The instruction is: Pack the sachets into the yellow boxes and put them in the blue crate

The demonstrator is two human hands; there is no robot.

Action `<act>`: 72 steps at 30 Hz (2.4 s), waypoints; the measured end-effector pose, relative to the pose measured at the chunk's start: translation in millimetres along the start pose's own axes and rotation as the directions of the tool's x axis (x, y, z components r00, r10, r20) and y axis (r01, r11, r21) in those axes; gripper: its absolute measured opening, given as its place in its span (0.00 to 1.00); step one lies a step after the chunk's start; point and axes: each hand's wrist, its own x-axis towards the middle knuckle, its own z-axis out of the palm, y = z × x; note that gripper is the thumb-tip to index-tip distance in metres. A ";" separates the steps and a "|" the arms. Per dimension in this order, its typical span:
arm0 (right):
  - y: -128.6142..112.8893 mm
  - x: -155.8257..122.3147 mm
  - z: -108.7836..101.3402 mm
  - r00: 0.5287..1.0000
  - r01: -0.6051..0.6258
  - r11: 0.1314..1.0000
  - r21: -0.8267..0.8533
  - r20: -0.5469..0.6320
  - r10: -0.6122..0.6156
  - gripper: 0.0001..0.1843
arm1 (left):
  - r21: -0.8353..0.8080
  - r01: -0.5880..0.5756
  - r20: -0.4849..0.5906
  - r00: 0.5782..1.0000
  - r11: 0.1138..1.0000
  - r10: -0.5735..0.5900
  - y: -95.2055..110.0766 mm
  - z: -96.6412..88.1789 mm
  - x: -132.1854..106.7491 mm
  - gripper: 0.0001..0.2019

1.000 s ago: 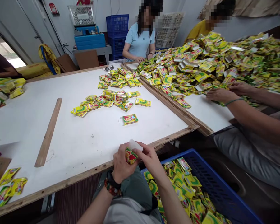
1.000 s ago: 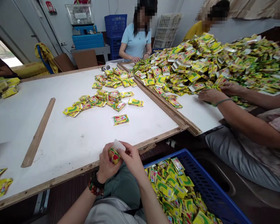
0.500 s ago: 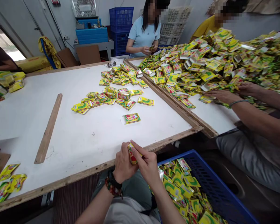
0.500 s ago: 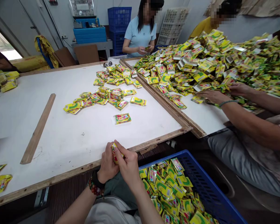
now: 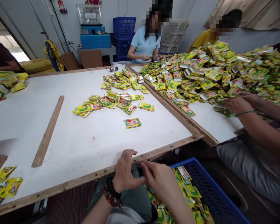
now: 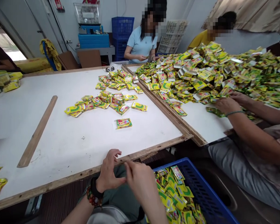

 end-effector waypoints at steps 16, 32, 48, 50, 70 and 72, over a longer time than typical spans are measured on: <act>7.3 161.7 15.5 0.975 0.216 0.976 -0.029 -0.052 -0.217 0.32 | -0.363 0.295 -0.320 0.851 0.884 -0.416 -8.7 8.7 10.9 0.23; -0.1 12.8 33.0 0.999 -0.013 0.239 0.971 0.003 0.041 0.21 | -0.169 0.212 -0.242 0.938 0.962 -0.249 3.1 17.1 6.3 0.31; -3.1 10.0 27.7 0.960 0.213 0.561 0.800 -0.277 0.031 0.16 | 0.016 0.053 -0.175 0.983 0.998 -0.049 2.3 15.5 3.3 0.28; -5.2 8.3 26.1 0.926 0.310 0.652 0.692 -0.377 -0.040 0.17 | 0.025 0.108 -0.100 0.989 0.994 -0.105 3.1 14.0 4.5 0.28; -13.6 13.7 38.7 0.940 0.267 0.662 0.700 -0.341 -0.019 0.17 | 0.099 0.157 -0.161 0.977 0.983 -0.140 0.0 17.2 3.2 0.12; -13.0 14.6 36.5 0.950 0.225 0.673 0.705 -0.312 0.008 0.18 | 0.201 0.154 -0.164 0.979 0.967 -0.122 -4.4 21.8 -0.7 0.17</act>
